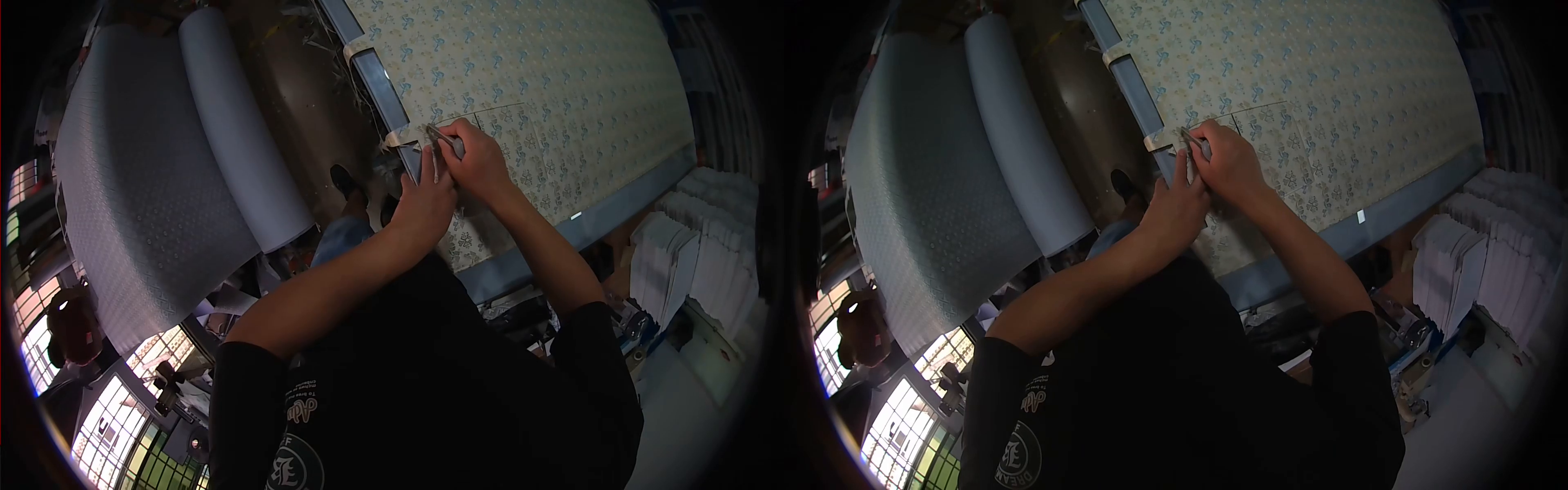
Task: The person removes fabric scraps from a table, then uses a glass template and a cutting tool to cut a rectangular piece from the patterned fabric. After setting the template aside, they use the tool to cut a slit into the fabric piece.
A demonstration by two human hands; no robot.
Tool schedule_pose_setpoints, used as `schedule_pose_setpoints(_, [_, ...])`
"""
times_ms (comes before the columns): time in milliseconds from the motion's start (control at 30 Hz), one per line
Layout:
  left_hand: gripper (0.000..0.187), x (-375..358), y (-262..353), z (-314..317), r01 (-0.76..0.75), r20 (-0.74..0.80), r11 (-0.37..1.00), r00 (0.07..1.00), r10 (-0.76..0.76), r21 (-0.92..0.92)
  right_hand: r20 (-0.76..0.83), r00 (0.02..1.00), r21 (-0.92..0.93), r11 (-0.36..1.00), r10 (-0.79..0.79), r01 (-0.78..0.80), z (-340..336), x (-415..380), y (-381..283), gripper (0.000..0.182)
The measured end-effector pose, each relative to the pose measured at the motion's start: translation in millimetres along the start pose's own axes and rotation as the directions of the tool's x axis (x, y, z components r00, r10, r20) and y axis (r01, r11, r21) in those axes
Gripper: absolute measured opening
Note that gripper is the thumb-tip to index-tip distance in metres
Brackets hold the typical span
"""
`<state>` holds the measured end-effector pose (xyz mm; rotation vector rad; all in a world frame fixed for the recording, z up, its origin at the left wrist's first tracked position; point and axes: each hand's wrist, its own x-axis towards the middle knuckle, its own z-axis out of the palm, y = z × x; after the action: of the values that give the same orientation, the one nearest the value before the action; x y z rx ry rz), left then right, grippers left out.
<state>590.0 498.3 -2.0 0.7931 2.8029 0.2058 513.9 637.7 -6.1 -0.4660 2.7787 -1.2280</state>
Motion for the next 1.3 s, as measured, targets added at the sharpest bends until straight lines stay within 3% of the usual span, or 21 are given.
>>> schedule_pose_setpoints(100, [0.041, 0.6, -1.5, -4.7, -0.03, 0.08, 0.999, 0.996, 0.028, 0.026, 0.031, 0.999, 0.057, 0.998, -0.03, 0.028, -10.9, 4.3, 8.9, 0.021])
schedule_pose_setpoints(167, [0.042, 0.1, -0.2, -2.1, -0.017, -0.045, 0.998, 0.999, 0.02, 0.064, 0.197, 0.98, 0.166, 0.985, 0.006, -0.039, -30.4, 12.3, 8.0, 0.02])
schedule_pose_setpoints(200, [0.042, 0.2, 0.0, -1.0, -0.014, -0.043, 0.998, 0.999, 0.017, 0.064, 0.2, 0.98, 0.169, 0.985, 0.005, -0.04, -36.7, 16.4, 10.7, 0.02])
schedule_pose_setpoints(267, [0.042, -0.1, 0.4, -0.8, -0.032, -0.02, 0.993, 0.999, 0.034, 0.113, 0.384, 0.92, 0.12, 0.992, -0.077, 0.032, -45.7, 24.5, 16.9, 0.019])
schedule_pose_setpoints(467, [0.043, 0.3, 0.0, -4.6, -0.044, 0.001, 0.993, 0.999, 0.044, 0.106, 0.53, 0.815, 0.049, 0.969, -0.232, 0.244, -57.2, 47.9, 16.0, 0.017])
schedule_pose_setpoints(567, [0.046, -0.4, -0.9, -7.4, -0.054, -0.021, 0.992, 0.998, 0.057, 0.115, 0.645, 0.743, -0.013, 0.97, -0.177, 0.242, -64.7, 62.1, 4.8, 0.015])
schedule_pose_setpoints(667, [0.047, 0.3, 0.0, -8.7, -0.053, 0.001, 0.99, 0.999, 0.053, 0.129, 0.646, 0.726, -0.004, 0.95, -0.237, 0.313, -59.4, 66.6, 10.0, 0.014])
schedule_pose_setpoints(1000, [0.041, 3.2, -0.7, -6.0, -0.051, -0.019, 0.996, 0.998, 0.053, 0.078, 0.663, 0.713, -0.023, 0.947, -0.226, 0.321, -51.5, 69.3, 7.2, 0.014])
schedule_pose_setpoints(1200, [0.041, 3.9, -1.2, -4.7, -0.058, -0.035, 0.996, 0.998, 0.061, 0.072, 0.61, 0.748, 0.051, 0.955, -0.261, 0.292, -44.4, 63.6, 17.5, 0.015])
schedule_pose_setpoints(1300, [0.042, 3.4, -1.6, -7.0, -0.064, -0.021, 0.996, 0.998, 0.065, 0.055, 0.498, 0.79, 0.158, 0.933, -0.357, 0.322, -36.6, 52.5, 31.2, 0.016])
